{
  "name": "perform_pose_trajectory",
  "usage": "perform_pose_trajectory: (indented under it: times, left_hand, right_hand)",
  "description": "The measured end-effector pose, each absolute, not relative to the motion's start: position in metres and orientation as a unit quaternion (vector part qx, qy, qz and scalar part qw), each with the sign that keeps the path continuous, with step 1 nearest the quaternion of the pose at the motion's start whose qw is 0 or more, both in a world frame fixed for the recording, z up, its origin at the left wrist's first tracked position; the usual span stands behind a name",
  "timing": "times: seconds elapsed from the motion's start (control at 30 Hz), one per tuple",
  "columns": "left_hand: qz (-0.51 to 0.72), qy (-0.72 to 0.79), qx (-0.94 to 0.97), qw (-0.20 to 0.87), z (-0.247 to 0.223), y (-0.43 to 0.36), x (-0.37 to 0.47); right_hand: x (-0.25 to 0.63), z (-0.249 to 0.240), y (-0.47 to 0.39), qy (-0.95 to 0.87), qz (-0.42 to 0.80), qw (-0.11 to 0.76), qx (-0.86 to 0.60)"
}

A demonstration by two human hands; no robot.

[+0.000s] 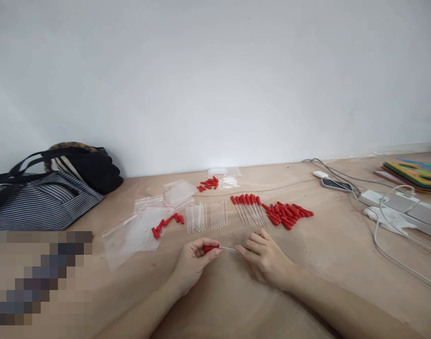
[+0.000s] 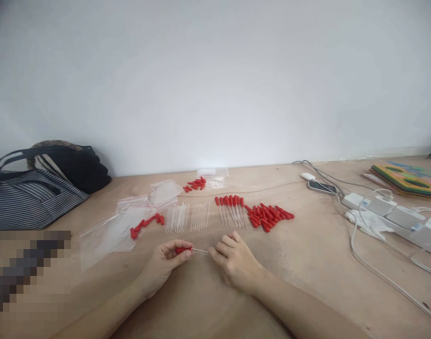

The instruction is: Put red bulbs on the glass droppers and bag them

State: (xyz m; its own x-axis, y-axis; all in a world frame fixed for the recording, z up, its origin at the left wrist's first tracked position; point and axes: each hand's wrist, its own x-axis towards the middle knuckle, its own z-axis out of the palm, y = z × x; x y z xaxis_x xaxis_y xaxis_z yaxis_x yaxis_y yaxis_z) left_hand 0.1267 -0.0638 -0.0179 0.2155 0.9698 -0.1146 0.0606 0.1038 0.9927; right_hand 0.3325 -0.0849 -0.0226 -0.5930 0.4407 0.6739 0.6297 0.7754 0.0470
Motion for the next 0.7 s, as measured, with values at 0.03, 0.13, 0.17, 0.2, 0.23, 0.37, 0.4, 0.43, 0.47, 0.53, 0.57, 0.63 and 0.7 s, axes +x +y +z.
perform_pose_trajectory:
  times: [0.03, 0.13, 0.17, 0.2, 0.23, 0.37, 0.4, 0.43, 0.47, 0.53, 0.57, 0.63, 0.7]
  left_hand:
    - [0.400, 0.482, 0.536, 0.565, -0.019, -0.064, 0.127]
    - [0.397, 0.485, 0.543, 0.559, -0.021, -0.064, 0.126]
    - [0.398, 0.485, 0.546, 0.556, -0.022, -0.064, 0.126]
    - [0.398, 0.485, 0.549, 0.552, -0.022, -0.064, 0.125]
    - [0.398, 0.484, 0.553, 0.549, -0.023, -0.064, 0.125]
    - [0.388, 0.481, 0.581, 0.529, -0.024, -0.065, 0.124]
    - [0.387, 0.478, 0.588, 0.525, -0.025, -0.066, 0.124]
    - [0.386, 0.474, 0.595, 0.522, -0.025, -0.066, 0.124]
    - [0.386, 0.469, 0.600, 0.520, -0.025, -0.067, 0.124]
    - [0.387, 0.461, 0.608, 0.517, -0.025, -0.067, 0.124]
    - [0.387, 0.457, 0.613, 0.515, -0.025, -0.067, 0.124]
    - [0.388, 0.450, 0.624, 0.507, -0.025, -0.067, 0.125]
    - [0.392, 0.439, 0.639, 0.495, -0.025, -0.066, 0.126]
  right_hand:
    - [0.332, -0.023, -0.085, -0.883, -0.146, 0.329, -0.301]
    - [0.333, -0.025, -0.085, -0.889, -0.160, 0.311, -0.295]
    - [0.333, -0.026, -0.084, -0.891, -0.166, 0.305, -0.294]
    - [0.334, -0.026, -0.084, -0.893, -0.170, 0.299, -0.291]
    - [0.334, -0.026, -0.084, -0.895, -0.173, 0.294, -0.287]
    - [0.337, -0.024, -0.083, -0.912, -0.155, 0.259, -0.279]
    - [0.338, -0.023, -0.083, -0.916, -0.143, 0.248, -0.280]
    - [0.339, -0.021, -0.083, -0.920, -0.131, 0.237, -0.283]
    - [0.339, -0.020, -0.084, -0.923, -0.118, 0.226, -0.288]
    - [0.340, -0.018, -0.084, -0.926, -0.094, 0.209, -0.300]
    - [0.341, -0.016, -0.085, -0.927, -0.081, 0.202, -0.306]
    - [0.341, -0.014, -0.085, -0.927, -0.051, 0.196, -0.315]
    - [0.341, -0.012, -0.086, -0.923, -0.019, 0.202, -0.328]
